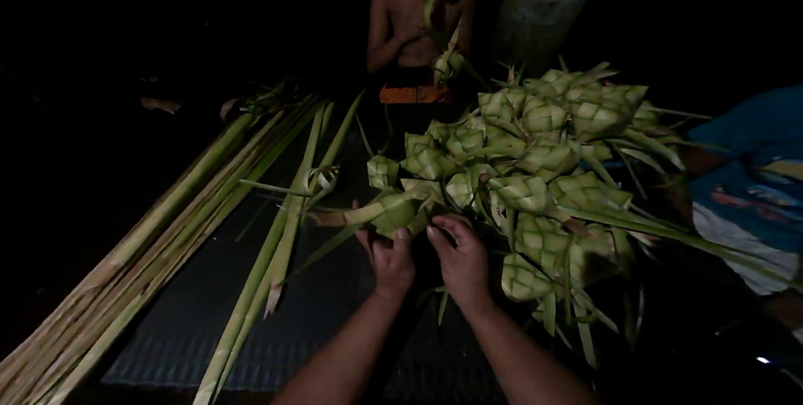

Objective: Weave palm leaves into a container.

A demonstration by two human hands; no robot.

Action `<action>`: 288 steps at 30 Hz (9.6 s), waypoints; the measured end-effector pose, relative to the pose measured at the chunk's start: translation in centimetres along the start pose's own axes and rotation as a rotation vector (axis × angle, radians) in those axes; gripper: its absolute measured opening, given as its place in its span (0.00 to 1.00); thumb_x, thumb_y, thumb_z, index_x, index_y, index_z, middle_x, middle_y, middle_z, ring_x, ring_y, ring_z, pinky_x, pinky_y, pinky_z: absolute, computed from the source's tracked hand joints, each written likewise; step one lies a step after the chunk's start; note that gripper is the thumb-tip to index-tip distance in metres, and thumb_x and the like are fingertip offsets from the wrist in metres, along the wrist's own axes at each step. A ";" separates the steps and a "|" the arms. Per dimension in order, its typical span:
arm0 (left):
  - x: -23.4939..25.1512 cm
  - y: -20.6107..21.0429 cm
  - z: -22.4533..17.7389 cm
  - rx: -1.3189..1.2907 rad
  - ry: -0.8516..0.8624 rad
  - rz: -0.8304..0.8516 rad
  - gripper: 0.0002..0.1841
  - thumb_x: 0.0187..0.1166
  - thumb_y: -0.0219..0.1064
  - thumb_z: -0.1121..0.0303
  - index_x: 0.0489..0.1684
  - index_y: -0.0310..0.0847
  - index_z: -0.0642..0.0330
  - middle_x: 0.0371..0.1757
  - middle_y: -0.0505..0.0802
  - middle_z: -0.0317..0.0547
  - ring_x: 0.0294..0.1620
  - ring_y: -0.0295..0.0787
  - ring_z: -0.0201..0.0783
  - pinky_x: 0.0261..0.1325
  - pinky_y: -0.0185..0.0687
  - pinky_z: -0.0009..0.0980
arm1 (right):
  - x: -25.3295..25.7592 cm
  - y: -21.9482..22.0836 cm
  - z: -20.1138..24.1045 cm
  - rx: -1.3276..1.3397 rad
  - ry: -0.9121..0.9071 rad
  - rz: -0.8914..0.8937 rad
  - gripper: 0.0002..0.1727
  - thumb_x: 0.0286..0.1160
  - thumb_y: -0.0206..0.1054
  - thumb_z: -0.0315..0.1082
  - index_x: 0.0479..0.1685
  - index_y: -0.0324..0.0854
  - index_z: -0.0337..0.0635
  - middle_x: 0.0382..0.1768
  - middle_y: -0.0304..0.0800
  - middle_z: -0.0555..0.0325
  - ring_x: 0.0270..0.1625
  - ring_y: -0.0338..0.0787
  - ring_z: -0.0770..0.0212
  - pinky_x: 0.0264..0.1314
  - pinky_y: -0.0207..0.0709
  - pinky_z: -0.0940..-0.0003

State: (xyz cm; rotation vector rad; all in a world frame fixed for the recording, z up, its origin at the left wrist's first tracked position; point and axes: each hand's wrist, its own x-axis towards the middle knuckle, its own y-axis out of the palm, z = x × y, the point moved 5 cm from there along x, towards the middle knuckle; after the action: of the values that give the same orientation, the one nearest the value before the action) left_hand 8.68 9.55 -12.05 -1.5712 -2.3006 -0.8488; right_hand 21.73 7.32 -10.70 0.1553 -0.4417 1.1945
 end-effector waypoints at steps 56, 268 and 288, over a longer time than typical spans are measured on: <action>0.5 1.4 -0.7 0.817 0.451 0.421 0.26 0.69 0.74 0.72 0.67 0.85 0.32 0.79 0.79 0.60 0.85 0.62 0.71 0.78 0.46 0.80 | 1.3 -1.0 -0.4 0.144 0.055 0.246 0.08 0.72 0.64 0.32 0.26 0.78 0.41 0.67 0.78 0.52 0.66 0.78 0.70 0.56 0.77 0.79; 3.2 -0.6 -0.9 0.287 -0.030 0.694 0.14 0.77 0.73 0.61 0.53 0.90 0.60 0.69 0.84 0.46 0.69 0.80 0.33 0.69 0.81 0.30 | 2.5 -2.2 -1.2 0.107 -0.194 0.422 0.11 0.69 0.78 0.33 0.35 0.77 0.49 0.46 0.82 0.67 0.49 0.84 0.77 0.48 0.83 0.82; 2.8 -0.1 -0.6 0.417 0.092 0.741 0.15 0.80 0.71 0.63 0.58 0.91 0.60 0.61 0.91 0.46 0.65 0.85 0.36 0.71 0.79 0.35 | 1.7 -2.6 0.5 -0.090 -0.066 0.326 0.15 0.77 0.66 0.25 0.60 0.86 0.39 0.44 0.91 0.62 0.34 0.85 0.80 0.36 0.81 0.85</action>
State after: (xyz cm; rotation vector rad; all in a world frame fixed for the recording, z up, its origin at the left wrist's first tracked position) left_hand 7.37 11.27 -10.23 -1.8991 -1.4881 -0.2261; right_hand 24.50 7.63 -9.28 0.0450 -0.5932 1.4891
